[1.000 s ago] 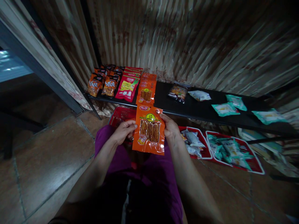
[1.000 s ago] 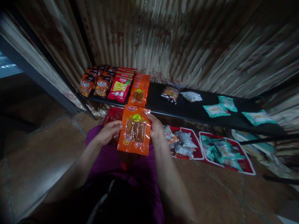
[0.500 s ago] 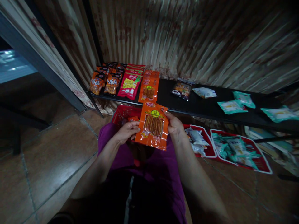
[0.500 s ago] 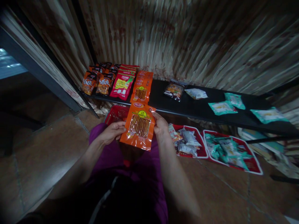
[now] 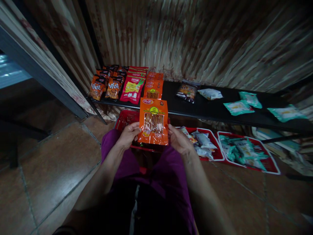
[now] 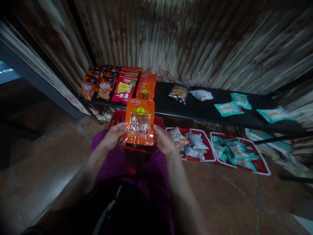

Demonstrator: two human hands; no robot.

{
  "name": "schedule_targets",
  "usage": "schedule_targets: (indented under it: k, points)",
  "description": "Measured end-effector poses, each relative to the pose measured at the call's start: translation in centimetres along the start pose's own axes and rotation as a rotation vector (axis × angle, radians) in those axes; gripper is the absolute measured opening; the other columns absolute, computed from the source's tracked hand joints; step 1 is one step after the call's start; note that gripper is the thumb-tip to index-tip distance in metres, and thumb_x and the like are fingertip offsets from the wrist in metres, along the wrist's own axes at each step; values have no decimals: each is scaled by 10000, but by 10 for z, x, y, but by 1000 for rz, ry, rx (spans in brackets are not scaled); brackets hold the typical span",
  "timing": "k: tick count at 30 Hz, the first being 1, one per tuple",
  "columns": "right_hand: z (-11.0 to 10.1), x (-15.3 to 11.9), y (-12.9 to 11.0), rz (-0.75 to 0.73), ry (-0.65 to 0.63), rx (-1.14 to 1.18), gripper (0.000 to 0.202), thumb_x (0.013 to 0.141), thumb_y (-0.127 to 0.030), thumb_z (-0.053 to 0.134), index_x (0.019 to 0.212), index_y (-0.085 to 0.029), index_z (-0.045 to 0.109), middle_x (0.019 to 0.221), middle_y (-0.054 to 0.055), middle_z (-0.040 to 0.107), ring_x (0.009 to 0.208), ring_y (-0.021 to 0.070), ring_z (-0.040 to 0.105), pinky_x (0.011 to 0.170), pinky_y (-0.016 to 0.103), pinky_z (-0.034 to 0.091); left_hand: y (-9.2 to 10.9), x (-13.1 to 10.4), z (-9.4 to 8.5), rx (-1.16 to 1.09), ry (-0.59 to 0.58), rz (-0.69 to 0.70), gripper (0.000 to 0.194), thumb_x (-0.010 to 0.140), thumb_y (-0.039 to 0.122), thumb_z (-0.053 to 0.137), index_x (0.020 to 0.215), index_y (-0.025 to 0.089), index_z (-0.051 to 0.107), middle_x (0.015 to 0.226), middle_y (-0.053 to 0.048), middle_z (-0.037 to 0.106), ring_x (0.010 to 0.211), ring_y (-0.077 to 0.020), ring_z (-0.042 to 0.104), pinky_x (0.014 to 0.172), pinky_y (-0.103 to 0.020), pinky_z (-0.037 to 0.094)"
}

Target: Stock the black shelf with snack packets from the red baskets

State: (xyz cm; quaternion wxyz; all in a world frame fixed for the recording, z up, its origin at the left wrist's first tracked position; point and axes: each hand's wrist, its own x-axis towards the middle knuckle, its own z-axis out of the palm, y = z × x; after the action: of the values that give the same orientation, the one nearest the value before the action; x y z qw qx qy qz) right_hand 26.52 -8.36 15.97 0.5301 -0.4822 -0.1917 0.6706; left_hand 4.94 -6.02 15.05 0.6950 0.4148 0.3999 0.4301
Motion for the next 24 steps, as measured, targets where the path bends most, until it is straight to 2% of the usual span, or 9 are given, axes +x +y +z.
schedule_targets:
  k: [3,7,13,17,21,24]
  points:
    - [-3,-15,8,-3,11,-13,230,562,-260,817,745,-211,686,734,-24,718,664,122,648,654,252,519,-1,3,0,-29,47,15,345,648,272,692,964,138,648,735,1,624,442,-19,412,358,-154,254]
    - [1,-24,16,0,-22,2,292,522,-218,835,783,-209,705,804,-25,727,734,117,656,739,272,527,-2,4,3,-68,82,25,351,634,257,695,962,141,649,760,-7,635,460,-22,429,365,-153,255]
    - [12,-27,24,-51,45,86,258,494,-204,846,709,-223,703,766,-37,732,703,98,656,714,231,527,-2,3,9,-84,121,-25,325,609,237,685,913,127,658,675,9,624,404,-15,374,349,-167,218]
    - [14,-31,24,-52,67,123,245,499,-181,836,698,-228,702,752,-39,734,691,98,661,690,220,533,-6,3,9,-109,137,-66,336,598,238,687,916,136,653,683,9,639,403,-20,395,353,-165,213]
    - [13,-35,22,-54,92,145,247,481,-160,837,673,-226,697,715,-43,729,658,94,660,658,204,539,-7,2,10,-126,132,-73,311,601,215,688,902,144,663,694,6,659,439,-33,447,379,-162,246]
    - [11,-36,23,-65,111,167,258,475,-154,840,666,-244,691,702,-52,726,651,98,665,641,210,545,-4,1,12,-169,99,-73,285,604,187,692,885,142,669,732,-6,682,530,-65,540,464,-166,360]
